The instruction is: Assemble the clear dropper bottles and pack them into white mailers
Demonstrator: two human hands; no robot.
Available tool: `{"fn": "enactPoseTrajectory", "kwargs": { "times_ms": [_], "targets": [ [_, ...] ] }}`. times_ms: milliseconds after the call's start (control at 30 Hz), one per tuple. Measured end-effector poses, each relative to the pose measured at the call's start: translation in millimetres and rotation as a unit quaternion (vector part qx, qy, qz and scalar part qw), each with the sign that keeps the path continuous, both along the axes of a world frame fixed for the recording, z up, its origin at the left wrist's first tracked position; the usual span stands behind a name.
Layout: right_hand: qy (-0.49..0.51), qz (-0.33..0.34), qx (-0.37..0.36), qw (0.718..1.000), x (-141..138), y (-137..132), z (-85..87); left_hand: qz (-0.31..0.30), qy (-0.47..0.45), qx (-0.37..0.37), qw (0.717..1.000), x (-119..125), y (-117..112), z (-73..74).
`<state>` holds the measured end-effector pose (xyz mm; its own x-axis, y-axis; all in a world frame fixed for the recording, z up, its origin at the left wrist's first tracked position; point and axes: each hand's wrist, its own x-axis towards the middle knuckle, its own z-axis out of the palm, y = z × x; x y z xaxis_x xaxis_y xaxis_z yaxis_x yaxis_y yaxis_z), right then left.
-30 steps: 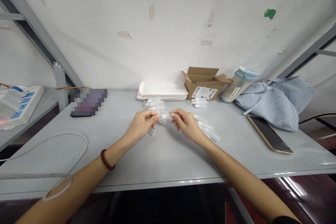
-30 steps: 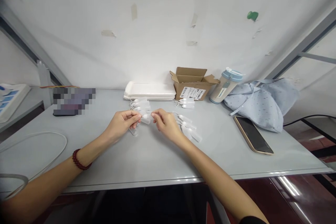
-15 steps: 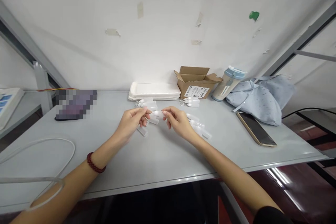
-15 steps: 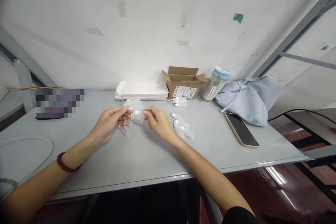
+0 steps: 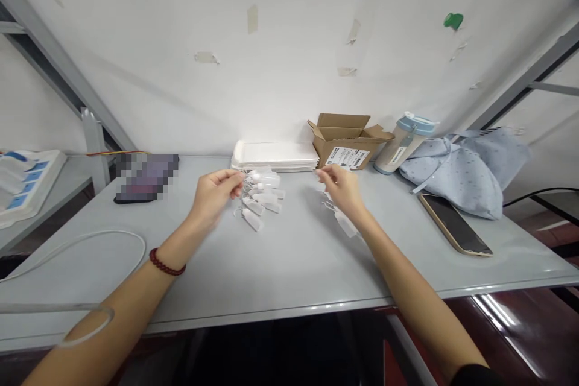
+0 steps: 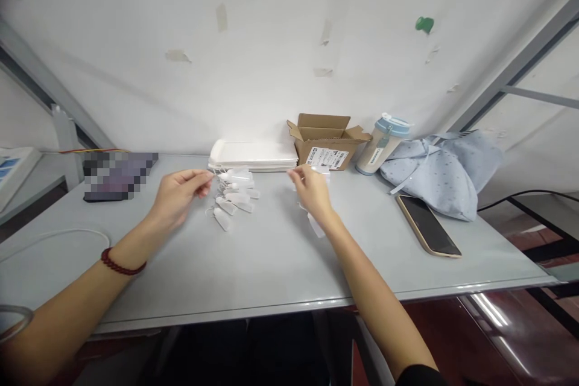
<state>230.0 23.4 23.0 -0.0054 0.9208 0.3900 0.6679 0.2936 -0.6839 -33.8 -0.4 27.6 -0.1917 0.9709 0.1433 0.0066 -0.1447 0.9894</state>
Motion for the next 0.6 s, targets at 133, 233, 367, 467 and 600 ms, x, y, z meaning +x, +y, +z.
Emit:
{"fn": "enactPoseTrajectory", "kwargs": {
  "times_ms": [133,233,367,467,600],
  "targets": [
    [-0.083,-0.106,0.001,0.991,47,25,-2.3,0.028,-0.015,-0.008,0.999,-13,9,-0.5],
    [-0.163,-0.128,-0.008,0.978,75,38,-10.5,0.017,0.009,-0.027,0.999,-11,10,-7.2],
    [-0.181,-0.114,-0.019,0.977,88,45,-19.5,-0.008,0.05,-0.06,0.997,-4,9,-15.6],
    [-0.197,-0.096,-0.024,0.975,86,47,-22.4,-0.021,0.068,-0.08,0.994,-2,9,-18.2],
    [-0.22,-0.08,-0.029,0.972,85,48,-25.2,-0.017,0.099,-0.085,0.991,-3,11,-20.1]
  ]
}}
